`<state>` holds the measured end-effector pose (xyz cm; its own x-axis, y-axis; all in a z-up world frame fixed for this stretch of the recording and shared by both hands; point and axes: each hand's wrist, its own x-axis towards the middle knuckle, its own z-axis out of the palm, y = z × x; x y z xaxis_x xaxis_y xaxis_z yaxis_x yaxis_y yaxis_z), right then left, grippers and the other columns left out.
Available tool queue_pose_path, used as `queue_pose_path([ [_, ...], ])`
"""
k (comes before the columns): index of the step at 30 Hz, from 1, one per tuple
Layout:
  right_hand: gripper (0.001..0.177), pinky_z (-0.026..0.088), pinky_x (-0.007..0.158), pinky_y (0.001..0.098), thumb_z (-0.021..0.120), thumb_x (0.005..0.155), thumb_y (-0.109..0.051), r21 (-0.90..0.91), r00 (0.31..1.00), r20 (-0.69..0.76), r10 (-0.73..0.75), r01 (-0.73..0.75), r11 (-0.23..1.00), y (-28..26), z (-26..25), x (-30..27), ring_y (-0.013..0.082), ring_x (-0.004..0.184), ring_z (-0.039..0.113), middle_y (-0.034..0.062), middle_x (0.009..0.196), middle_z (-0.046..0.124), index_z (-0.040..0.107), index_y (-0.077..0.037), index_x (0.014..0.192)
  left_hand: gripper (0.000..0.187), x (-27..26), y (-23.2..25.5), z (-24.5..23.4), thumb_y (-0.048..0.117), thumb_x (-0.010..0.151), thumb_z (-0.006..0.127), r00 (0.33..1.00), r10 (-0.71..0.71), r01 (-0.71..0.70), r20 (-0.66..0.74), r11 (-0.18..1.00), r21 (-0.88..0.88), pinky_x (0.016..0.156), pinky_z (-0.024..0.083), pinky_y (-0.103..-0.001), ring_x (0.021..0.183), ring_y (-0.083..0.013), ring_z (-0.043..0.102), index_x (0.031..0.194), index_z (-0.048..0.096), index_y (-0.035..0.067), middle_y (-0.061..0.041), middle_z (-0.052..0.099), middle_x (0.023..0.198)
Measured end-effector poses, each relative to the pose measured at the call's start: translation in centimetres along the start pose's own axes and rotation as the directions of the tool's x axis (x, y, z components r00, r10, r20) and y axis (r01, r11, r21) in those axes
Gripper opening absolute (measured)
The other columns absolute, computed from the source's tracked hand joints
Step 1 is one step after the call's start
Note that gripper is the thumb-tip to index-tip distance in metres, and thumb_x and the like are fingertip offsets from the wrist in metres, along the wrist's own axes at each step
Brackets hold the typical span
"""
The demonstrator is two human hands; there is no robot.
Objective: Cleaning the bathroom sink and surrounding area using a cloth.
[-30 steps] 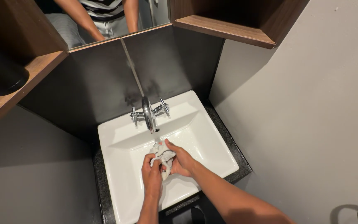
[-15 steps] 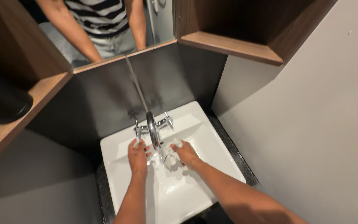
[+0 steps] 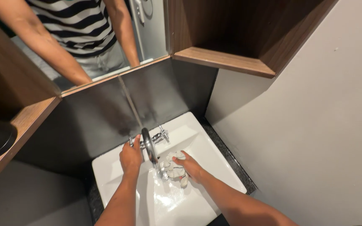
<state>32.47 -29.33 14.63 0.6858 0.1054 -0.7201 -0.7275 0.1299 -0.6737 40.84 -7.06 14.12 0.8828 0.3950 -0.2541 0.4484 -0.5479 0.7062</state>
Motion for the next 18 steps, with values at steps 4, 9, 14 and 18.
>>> queue_pose_path([
  [4, 0.070, 0.057, 0.098, 0.0404, 0.060, 0.097, -0.030, 0.034, 0.997, 0.048, -0.063, 0.062, 0.998, -0.3, -0.4, 0.7, 0.0211, 0.122, 0.067, 0.0074, 0.140, 0.064, 0.029, -0.022, 0.159, 0.080, 2.0, 0.4, 0.7, 0.072, 0.100, 0.048, 1.000, -0.025, 0.025, 0.000, 0.993, 0.116, 0.085, 0.053, -0.050, 0.097, -0.0410, 0.069, 0.101, 0.071, -0.005, -0.026, 0.073, 0.099],
  [9, 0.056, 0.061, 0.095, 0.0457, 0.055, 0.100, -0.025, 0.110, 0.993, 0.102, -0.066, 0.055, 0.992, -0.8, 0.1, 0.0, 0.0256, 0.120, 0.068, 0.0105, 0.136, 0.065, 0.035, -0.022, 0.152, 0.088, 0.7, 2.9, -1.8, 0.072, 0.103, 0.039, 0.947, -0.252, 0.265, 0.200, 0.963, -0.041, 0.061, 0.050, -0.039, 0.064, -0.0267, 0.068, 0.076, 0.068, -0.006, -0.016, 0.072, 0.074],
  [14, 0.035, 0.059, 0.099, 0.0431, 0.054, 0.103, -0.024, 0.265, 0.949, 0.269, -0.164, 0.090, 0.960, 0.1, 0.3, 0.7, 0.0225, 0.118, 0.069, 0.0086, 0.128, 0.066, 0.050, -0.013, 0.135, 0.073, 0.4, 2.5, -1.8, 0.065, 0.102, 0.045, 0.910, -0.290, 0.371, 0.297, 0.889, -0.267, 0.044, 0.043, -0.034, 0.052, -0.0201, 0.060, 0.078, 0.061, -0.003, -0.010, 0.065, 0.068],
  [18, 0.031, 0.061, 0.094, 0.0440, 0.060, 0.099, -0.022, 0.370, 0.946, 0.273, -0.176, 0.065, 0.927, 0.4, 1.7, 0.4, 0.0225, 0.108, 0.070, 0.0096, 0.120, 0.068, 0.053, -0.014, 0.129, 0.064, -0.2, 2.6, -2.0, 0.063, 0.101, 0.047, 0.913, -0.282, 0.372, 0.296, 0.874, -0.314, 0.043, 0.043, -0.032, 0.052, -0.0175, 0.059, 0.087, 0.060, 0.002, -0.008, 0.066, 0.071],
])
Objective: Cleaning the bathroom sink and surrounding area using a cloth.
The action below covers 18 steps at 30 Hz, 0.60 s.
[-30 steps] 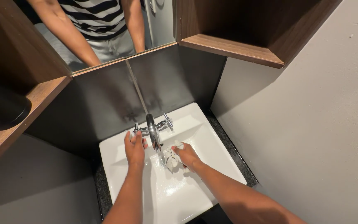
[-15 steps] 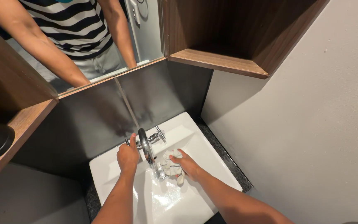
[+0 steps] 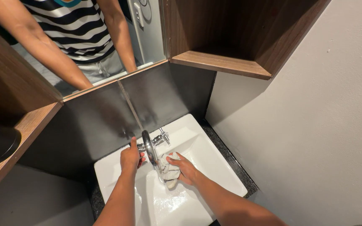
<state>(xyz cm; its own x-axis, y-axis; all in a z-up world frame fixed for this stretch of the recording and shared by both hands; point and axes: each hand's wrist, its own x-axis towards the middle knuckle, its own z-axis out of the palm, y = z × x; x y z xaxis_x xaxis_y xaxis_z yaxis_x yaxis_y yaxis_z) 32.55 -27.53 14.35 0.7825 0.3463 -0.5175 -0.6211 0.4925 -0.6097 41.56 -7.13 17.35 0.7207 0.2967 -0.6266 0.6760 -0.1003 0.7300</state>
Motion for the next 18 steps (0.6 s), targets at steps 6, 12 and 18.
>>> queue_pose_path([
  [6, 0.048, 0.061, 0.085, 0.0378, 0.077, 0.086, -0.008, -0.220, 0.980, -0.195, -0.047, 0.003, 0.975, -0.2, 2.2, 1.2, 0.0197, 0.100, 0.072, 0.0079, 0.114, 0.070, 0.053, -0.012, 0.127, 0.059, -0.1, 0.0, 0.0, 0.064, 0.100, 0.049, 0.999, -0.037, 0.036, -0.011, 0.999, -0.024, 0.044, 0.043, -0.031, 0.052, -0.0160, 0.058, 0.088, 0.059, 0.007, -0.004, 0.065, 0.070],
  [12, 0.058, 0.061, 0.081, 0.0386, 0.072, 0.078, 0.006, -0.185, 0.977, -0.157, -0.146, 0.116, 0.976, 2.0, 0.9, 4.3, 0.0211, 0.096, 0.073, 0.0101, 0.108, 0.071, 0.050, -0.011, 0.129, 0.058, -0.5, -0.5, 0.0, 0.066, 0.099, 0.050, 0.999, -0.043, 0.043, -0.008, 0.998, -0.053, 0.045, 0.041, -0.030, 0.053, -0.0147, 0.056, 0.087, 0.058, 0.009, -0.003, 0.062, 0.069],
  [18, 0.035, 0.058, 0.081, 0.0305, 0.072, 0.094, -0.009, -0.210, 0.990, -0.111, -0.089, 0.064, 0.976, 3.6, 2.6, 3.9, 0.0157, 0.095, 0.073, 0.0079, 0.110, 0.072, 0.065, -0.006, 0.127, 0.057, 0.1, -2.7, -0.2, 0.067, 0.098, 0.050, 1.000, 0.006, -0.006, -0.002, 0.994, -0.107, 0.047, 0.043, -0.029, 0.058, -0.0116, 0.056, 0.092, 0.059, 0.012, 0.000, 0.059, 0.074],
])
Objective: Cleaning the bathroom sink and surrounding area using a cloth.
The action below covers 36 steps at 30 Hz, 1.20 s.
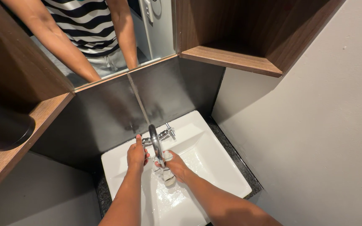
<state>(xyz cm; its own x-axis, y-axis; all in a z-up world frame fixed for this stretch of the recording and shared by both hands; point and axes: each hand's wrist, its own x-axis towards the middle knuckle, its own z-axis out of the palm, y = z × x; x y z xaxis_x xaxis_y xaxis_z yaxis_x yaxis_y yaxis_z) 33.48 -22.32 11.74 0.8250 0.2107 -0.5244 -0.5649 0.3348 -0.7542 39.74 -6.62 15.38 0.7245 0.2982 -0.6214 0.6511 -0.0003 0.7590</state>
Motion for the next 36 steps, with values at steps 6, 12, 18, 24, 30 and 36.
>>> queue_pose_path([
  [6, 0.046, 0.061, 0.089, 0.0351, 0.068, 0.078, 0.007, -0.056, 0.994, 0.074, 0.080, -0.076, 0.996, 1.3, -0.4, -0.2, 0.0203, 0.097, 0.073, 0.0082, 0.107, 0.071, 0.063, -0.009, 0.120, 0.047, 0.1, 0.0, -0.8, 0.059, 0.093, 0.064, 1.000, 0.000, 0.001, 0.008, 0.994, -0.107, 0.050, 0.048, -0.028, 0.060, -0.0111, 0.058, 0.096, 0.066, 0.012, -0.002, 0.062, 0.080],
  [12, 0.049, 0.059, 0.093, 0.0370, 0.073, 0.080, 0.008, -0.163, 0.994, 0.109, 0.033, -0.015, 0.986, 1.2, -0.2, -1.5, 0.0187, 0.102, 0.071, 0.0071, 0.109, 0.070, 0.058, -0.008, 0.124, 0.050, 0.5, 2.6, -0.6, 0.058, 0.093, 0.066, 0.987, -0.156, 0.161, 0.048, 0.980, -0.117, 0.051, 0.052, -0.031, 0.063, -0.0178, 0.061, 0.094, 0.063, 0.009, -0.004, 0.061, 0.082],
  [18, 0.029, 0.054, 0.093, 0.0302, 0.077, 0.090, -0.013, -0.253, 0.978, 0.164, -0.132, 0.171, 0.952, 5.4, -1.7, 2.4, 0.0123, 0.098, 0.068, 0.0022, 0.099, 0.071, 0.063, -0.007, 0.115, 0.043, 5.0, 1.4, -0.7, 0.045, 0.098, 0.069, 0.969, -0.225, 0.238, 0.105, 0.962, -0.137, 0.058, 0.056, -0.037, 0.071, -0.0224, 0.064, 0.096, 0.059, 0.003, -0.009, 0.061, 0.085],
  [24, 0.032, 0.052, 0.080, 0.0317, 0.068, 0.095, -0.039, -0.593, 0.996, 0.032, -0.078, 0.082, 0.801, 0.7, 0.8, -1.7, 0.0138, 0.078, 0.063, 0.0045, 0.086, 0.072, 0.069, -0.006, 0.096, 0.031, 6.1, -0.6, -1.7, 0.028, 0.093, 0.069, 0.980, 0.011, -0.004, 0.199, 0.999, -0.036, 0.073, 0.048, -0.030, 0.085, -0.0127, 0.062, 0.123, 0.070, 0.021, 0.003, 0.069, 0.095],
  [30, 0.032, 0.053, 0.073, 0.0338, 0.067, 0.101, -0.034, -0.341, 0.997, -0.073, 0.003, -0.028, 0.940, 3.0, -2.5, 0.6, 0.0167, 0.079, 0.063, 0.0069, 0.092, 0.070, 0.069, -0.002, 0.103, 0.053, 2.2, -3.2, -0.7, 0.031, 0.092, 0.071, 0.958, 0.279, -0.268, 0.073, 0.954, -0.132, 0.069, 0.047, -0.034, 0.078, -0.0151, 0.058, 0.142, 0.056, 0.023, -0.003, 0.067, 0.098],
  [36, 0.037, 0.053, 0.094, 0.0478, 0.059, 0.102, -0.017, 0.026, 0.966, 0.243, 0.091, -0.100, 0.995, 3.4, -4.0, -0.2, 0.0287, 0.106, 0.064, 0.0154, 0.126, 0.060, 0.050, -0.012, 0.138, 0.055, -2.4, -12.0, 2.6, 0.054, 0.103, 0.057, 0.916, 0.320, -0.289, -0.242, 0.944, 0.157, 0.097, 0.049, -0.039, 0.108, -0.0258, 0.065, 0.127, 0.066, 0.005, -0.013, 0.070, 0.115],
])
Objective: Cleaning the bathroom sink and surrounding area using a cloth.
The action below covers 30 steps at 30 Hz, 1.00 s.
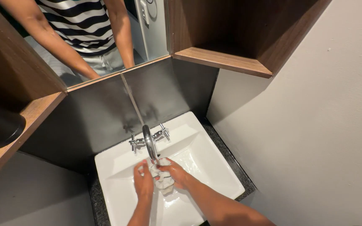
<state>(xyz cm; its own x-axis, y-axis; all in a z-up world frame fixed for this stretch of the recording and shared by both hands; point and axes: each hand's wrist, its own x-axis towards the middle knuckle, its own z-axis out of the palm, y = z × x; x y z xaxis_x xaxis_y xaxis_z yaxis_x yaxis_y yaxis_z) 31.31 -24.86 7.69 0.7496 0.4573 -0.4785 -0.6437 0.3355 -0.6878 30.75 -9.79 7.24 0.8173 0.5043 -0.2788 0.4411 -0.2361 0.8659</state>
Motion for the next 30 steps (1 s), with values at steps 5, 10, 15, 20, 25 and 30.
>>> queue_pose_path([
  [5, 0.052, 0.024, 0.123, 0.0479, 0.041, 0.103, -0.045, -0.011, 0.995, -0.097, 0.025, -0.027, 1.000, -0.1, 3.4, -1.7, 0.0197, 0.149, 0.028, 0.0011, 0.166, 0.027, 0.039, -0.030, 0.153, 0.053, -5.0, 3.2, 0.1, 0.051, 0.096, 0.058, 0.966, -0.150, 0.180, 0.210, 0.975, -0.130, 0.101, 0.046, -0.040, 0.116, -0.0270, 0.062, 0.132, 0.061, 0.014, -0.012, 0.067, 0.124],
  [10, 0.065, 0.026, 0.124, 0.0537, 0.044, 0.097, -0.057, -0.340, 0.912, -0.410, 0.017, -0.170, 0.925, -4.8, 8.3, -8.2, 0.0254, 0.152, 0.028, 0.0012, 0.167, 0.021, 0.031, -0.036, 0.157, 0.055, -6.0, 3.4, 1.8, 0.046, 0.092, 0.067, 0.996, -0.090, 0.089, -0.004, 0.986, -0.143, 0.099, 0.047, -0.041, 0.115, -0.0298, 0.063, 0.130, 0.057, 0.007, -0.017, 0.066, 0.122],
  [15, 0.080, 0.046, 0.109, 0.0474, 0.051, 0.100, -0.068, 0.472, 0.921, -0.260, 0.290, -0.141, 0.870, -3.8, 5.5, -8.2, 0.0360, 0.134, 0.054, 0.0245, 0.150, 0.050, 0.035, -0.013, 0.155, 0.053, -11.0, 8.5, 1.7, 0.049, 0.097, 0.055, 0.999, 0.020, -0.022, -0.041, 0.999, -0.046, 0.096, 0.046, -0.048, 0.111, -0.0376, 0.063, 0.127, 0.064, 0.007, -0.021, 0.069, 0.118],
  [20, 0.048, 0.056, 0.084, 0.0468, 0.064, 0.099, -0.034, -0.006, 0.877, -0.464, -0.122, 0.135, 0.991, 0.2, 0.4, -4.9, 0.0329, 0.098, 0.066, 0.0275, 0.115, 0.069, 0.061, -0.001, 0.133, 0.057, -11.7, 7.0, 3.2, 0.052, 0.102, 0.042, 0.991, -0.130, 0.128, 0.015, 0.990, 0.063, 0.092, 0.051, -0.050, 0.098, -0.0406, 0.070, 0.117, 0.072, 0.005, -0.023, 0.074, 0.100],
  [25, 0.044, 0.051, 0.077, 0.0462, 0.057, 0.102, -0.038, -0.637, 0.743, -0.515, -0.427, 0.001, 0.771, -1.8, 0.8, -7.6, 0.0324, 0.075, 0.065, 0.0188, 0.081, 0.071, 0.069, 0.003, 0.093, 0.058, -11.0, 4.1, 4.9, 0.045, 0.106, 0.039, 0.984, -0.175, 0.173, 0.008, 0.977, 0.123, 0.091, 0.050, -0.051, 0.096, -0.0426, 0.069, 0.107, 0.078, 0.002, -0.022, 0.075, 0.097],
  [30, 0.050, 0.049, 0.075, 0.0436, 0.052, 0.105, -0.042, -0.654, 0.838, -0.465, -0.286, -0.108, 0.749, -3.6, 1.9, -8.8, 0.0286, 0.073, 0.060, 0.0197, 0.082, 0.070, 0.065, 0.002, 0.085, 0.058, -10.4, 2.2, 5.0, 0.046, 0.104, 0.041, 0.976, -0.213, 0.218, 0.054, 0.970, -0.104, 0.095, 0.049, -0.044, 0.103, -0.0348, 0.068, 0.118, 0.073, 0.000, -0.020, 0.075, 0.110],
])
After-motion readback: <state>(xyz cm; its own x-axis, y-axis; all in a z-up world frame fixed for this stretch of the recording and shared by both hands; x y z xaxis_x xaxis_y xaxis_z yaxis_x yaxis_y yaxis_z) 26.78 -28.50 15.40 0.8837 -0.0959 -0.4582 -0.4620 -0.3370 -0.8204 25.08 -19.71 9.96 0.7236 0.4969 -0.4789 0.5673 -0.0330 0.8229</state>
